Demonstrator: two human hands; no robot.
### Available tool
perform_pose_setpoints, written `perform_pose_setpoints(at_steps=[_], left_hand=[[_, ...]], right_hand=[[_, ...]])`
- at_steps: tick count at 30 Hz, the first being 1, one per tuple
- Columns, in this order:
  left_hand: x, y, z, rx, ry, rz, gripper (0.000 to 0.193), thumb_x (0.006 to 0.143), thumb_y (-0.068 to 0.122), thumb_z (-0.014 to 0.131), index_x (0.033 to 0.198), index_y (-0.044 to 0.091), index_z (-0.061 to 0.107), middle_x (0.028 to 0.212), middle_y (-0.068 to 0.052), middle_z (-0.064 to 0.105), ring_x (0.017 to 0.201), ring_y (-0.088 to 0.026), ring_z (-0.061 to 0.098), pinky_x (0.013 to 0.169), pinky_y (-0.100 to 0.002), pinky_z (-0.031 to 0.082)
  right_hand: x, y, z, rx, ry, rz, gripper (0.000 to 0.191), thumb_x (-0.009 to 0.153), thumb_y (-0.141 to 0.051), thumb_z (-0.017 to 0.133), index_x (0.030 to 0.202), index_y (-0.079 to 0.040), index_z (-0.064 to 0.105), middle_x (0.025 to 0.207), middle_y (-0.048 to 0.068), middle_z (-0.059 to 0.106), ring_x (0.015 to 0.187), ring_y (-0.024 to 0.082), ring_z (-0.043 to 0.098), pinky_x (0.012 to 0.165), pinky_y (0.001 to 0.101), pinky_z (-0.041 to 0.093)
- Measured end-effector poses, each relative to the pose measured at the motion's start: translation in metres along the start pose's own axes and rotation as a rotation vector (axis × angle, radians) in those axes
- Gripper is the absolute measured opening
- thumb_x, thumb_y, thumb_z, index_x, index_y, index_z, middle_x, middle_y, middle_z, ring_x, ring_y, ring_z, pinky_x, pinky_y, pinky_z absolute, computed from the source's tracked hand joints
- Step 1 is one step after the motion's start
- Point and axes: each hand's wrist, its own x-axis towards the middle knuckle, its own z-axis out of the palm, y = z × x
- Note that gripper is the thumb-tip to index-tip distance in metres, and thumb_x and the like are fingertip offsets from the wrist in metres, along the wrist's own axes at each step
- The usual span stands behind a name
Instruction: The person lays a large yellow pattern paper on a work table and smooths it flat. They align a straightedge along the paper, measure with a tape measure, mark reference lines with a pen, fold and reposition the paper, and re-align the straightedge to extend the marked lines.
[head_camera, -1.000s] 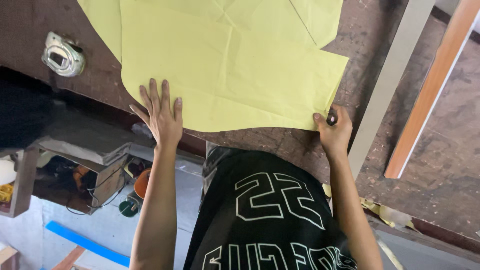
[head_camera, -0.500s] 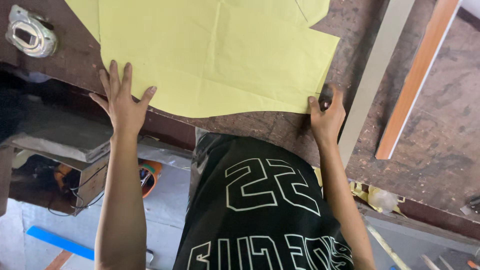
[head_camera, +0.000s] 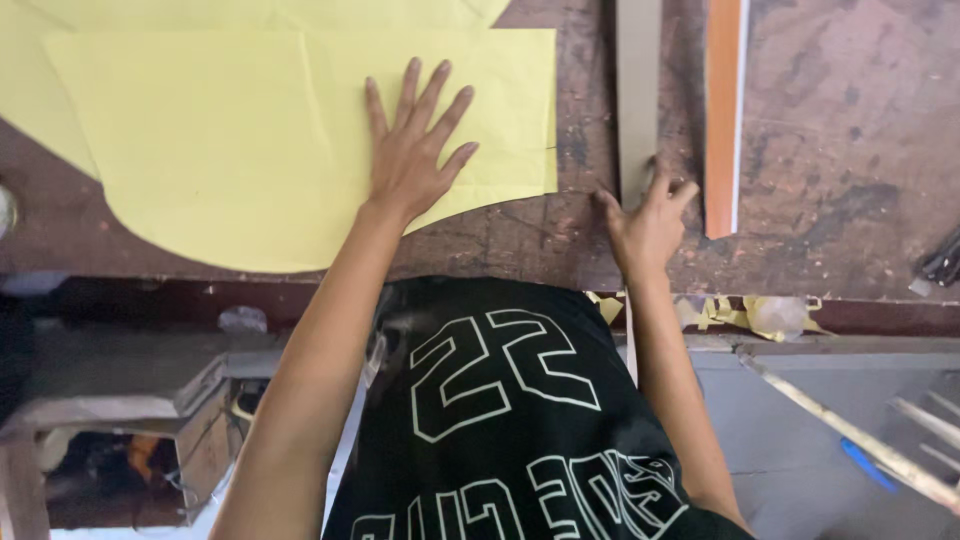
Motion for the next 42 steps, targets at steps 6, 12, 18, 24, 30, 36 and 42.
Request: perform_pose_setpoints(at_steps=[6, 12, 18, 24, 30, 36, 42], left_hand=[[0.06, 0.014, 0.003, 0.003, -0.052, 0.201, 0.067, 0.104, 0.062, 0.05, 0.16, 0.024, 0.047, 0.172, -0.006, 0.026, 0.16, -0.031, 0.009, 0.121, -0.073, -0.006], [0.065, 0.012, 0.01, 0.081, -0.071, 0.243, 0.07, 0.107, 0.064, 0.047, 0.162, 0.02, 0.046, 0.173, -0.008, 0.025, 0.16, -0.033, 0.009, 0.121, -0.073, -0.006], [0.064, 0.002, 0.021, 0.069, -0.06, 0.222, 0.062, 0.112, 0.048, 0.049, 0.16, 0.011, 0.039, 0.174, -0.013, 0.024, 0.163, -0.033, 0.013, 0.125, -0.071, -0.003], [0.064, -0.005, 0.021, -0.166, 0.053, 0.246, 0.061, 0.112, 0.034, 0.059, 0.163, 0.013, 0.032, 0.17, -0.02, 0.02, 0.162, -0.035, 0.011, 0.13, -0.065, -0.001], [0.072, 0.011, 0.018, 0.014, -0.17, 0.28, 0.077, 0.107, 0.051, 0.065, 0.164, 0.009, 0.035, 0.171, -0.02, 0.02, 0.158, -0.041, 0.006, 0.121, -0.072, -0.007], [0.071, 0.027, 0.011, 0.125, -0.266, 0.206, 0.076, 0.11, 0.058, 0.061, 0.167, 0.017, 0.033, 0.174, -0.01, 0.02, 0.159, -0.041, 0.004, 0.122, -0.071, -0.008], [0.071, 0.036, 0.007, 0.154, -0.26, 0.184, 0.078, 0.108, 0.061, 0.063, 0.169, 0.024, 0.03, 0.174, -0.013, 0.017, 0.16, -0.038, 0.004, 0.124, -0.068, -0.009]], right_hand=[[0.016, 0.01, 0.007, 0.019, 0.081, -0.042, 0.082, 0.08, -0.04, 0.093, 0.141, -0.006, 0.052, 0.126, 0.022, 0.052, 0.106, 0.048, 0.061, 0.081, 0.0562, 0.053], [-0.046, 0.016, -0.006, 0.186, 0.099, -0.045, 0.062, 0.085, -0.031, 0.085, 0.135, -0.005, 0.059, 0.116, 0.019, 0.061, 0.099, 0.043, 0.067, 0.079, 0.0509, 0.055], [-0.185, -0.003, 0.0, 0.177, 0.029, 0.056, 0.071, 0.078, -0.035, 0.084, 0.139, -0.009, 0.06, 0.113, 0.019, 0.061, 0.085, 0.041, 0.068, 0.068, 0.0481, 0.057], [-0.233, -0.007, 0.034, 0.086, -0.098, 0.271, 0.07, 0.076, -0.038, 0.086, 0.138, -0.015, 0.063, 0.106, 0.015, 0.062, 0.078, 0.037, 0.067, 0.063, 0.0474, 0.056], [-0.259, -0.018, 0.055, 0.153, -0.033, 0.32, 0.069, 0.077, -0.037, 0.086, 0.138, -0.014, 0.062, 0.105, 0.013, 0.061, 0.077, 0.036, 0.068, 0.062, 0.0464, 0.056], [-0.265, -0.023, 0.06, 0.208, -0.049, 0.377, 0.069, 0.08, -0.036, 0.086, 0.14, -0.013, 0.061, 0.105, 0.013, 0.061, 0.077, 0.035, 0.068, 0.062, 0.0468, 0.055], [-0.265, -0.019, 0.057, 0.224, -0.041, 0.394, 0.068, 0.08, -0.033, 0.087, 0.14, -0.014, 0.061, 0.106, 0.013, 0.061, 0.077, 0.034, 0.068, 0.063, 0.0459, 0.056]])
